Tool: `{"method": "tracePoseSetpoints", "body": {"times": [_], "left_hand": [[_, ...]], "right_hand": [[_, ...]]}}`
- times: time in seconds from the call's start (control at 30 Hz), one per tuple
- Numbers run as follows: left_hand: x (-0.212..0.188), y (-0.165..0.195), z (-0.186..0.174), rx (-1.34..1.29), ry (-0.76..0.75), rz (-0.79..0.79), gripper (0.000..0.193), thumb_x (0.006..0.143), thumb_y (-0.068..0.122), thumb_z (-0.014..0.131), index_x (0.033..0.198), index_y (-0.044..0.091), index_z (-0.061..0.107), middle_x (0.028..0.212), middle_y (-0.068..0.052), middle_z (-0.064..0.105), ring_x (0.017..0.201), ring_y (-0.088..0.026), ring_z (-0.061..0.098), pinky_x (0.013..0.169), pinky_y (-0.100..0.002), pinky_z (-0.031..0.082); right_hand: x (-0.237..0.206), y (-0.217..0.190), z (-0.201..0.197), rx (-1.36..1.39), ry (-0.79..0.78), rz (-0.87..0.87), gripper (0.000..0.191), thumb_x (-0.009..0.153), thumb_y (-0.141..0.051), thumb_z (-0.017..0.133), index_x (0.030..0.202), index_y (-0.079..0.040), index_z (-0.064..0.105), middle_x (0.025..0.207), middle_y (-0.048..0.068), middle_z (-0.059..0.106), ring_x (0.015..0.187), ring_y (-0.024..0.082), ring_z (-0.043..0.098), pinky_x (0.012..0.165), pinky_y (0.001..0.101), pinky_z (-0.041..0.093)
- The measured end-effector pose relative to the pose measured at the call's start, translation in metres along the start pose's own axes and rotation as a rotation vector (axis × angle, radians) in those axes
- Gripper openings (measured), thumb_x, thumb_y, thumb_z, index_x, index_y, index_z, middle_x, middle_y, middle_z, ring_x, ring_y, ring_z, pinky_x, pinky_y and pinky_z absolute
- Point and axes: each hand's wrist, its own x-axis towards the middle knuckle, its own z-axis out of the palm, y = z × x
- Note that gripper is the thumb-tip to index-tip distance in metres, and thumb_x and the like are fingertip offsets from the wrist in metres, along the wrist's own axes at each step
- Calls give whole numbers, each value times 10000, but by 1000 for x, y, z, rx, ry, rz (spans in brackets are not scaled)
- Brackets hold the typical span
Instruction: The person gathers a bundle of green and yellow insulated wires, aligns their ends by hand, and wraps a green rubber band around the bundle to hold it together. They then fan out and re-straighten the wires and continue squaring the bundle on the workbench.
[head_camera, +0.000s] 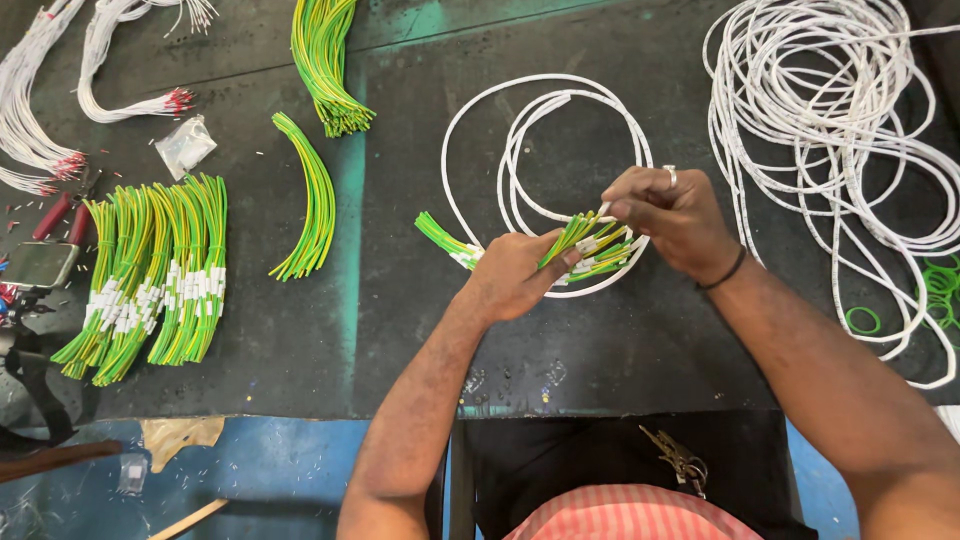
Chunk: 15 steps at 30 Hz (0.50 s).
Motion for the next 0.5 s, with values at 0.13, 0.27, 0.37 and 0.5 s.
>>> {"method": "tracePoseSetpoints", "body": {"times": [0.13,0.27,0.37,0.5], "left_hand": [[0,1,0,4,9,24,330,1033,385,538,1235,156,663,716,-155,671,716,-386,685,653,-507,498],[0,2,0,27,5,33,327,1030,382,540,1230,150,657,707,-154,662,710,-384,684,654,-508,496],[0,4,0,30,-2,24,313,1039,390,539,1176,135,657,706,-148,661,714,-382,686,657,-507,499],[1,5,1,35,-5,25,316,1040,387,532,1176,126,648,716,-158,662,727,-395,682,648,-517,491]], "right_hand": [[-3,3,-1,54,-5,-1,118,969,-44,740,1061,30,735,974,65,691,723,57,516,620,220,361],[-3,-5,1,49,18,15,109,966,-38,727,1058,19,736,974,67,695,740,63,553,626,213,394],[-3,-15,3,-132,-32,-86,100,955,-22,735,1051,4,729,1017,64,702,848,68,616,703,211,461],[-4,-28,3,-476,-59,-160,119,894,9,771,1009,-6,742,1013,65,715,796,56,612,627,196,439]]}}
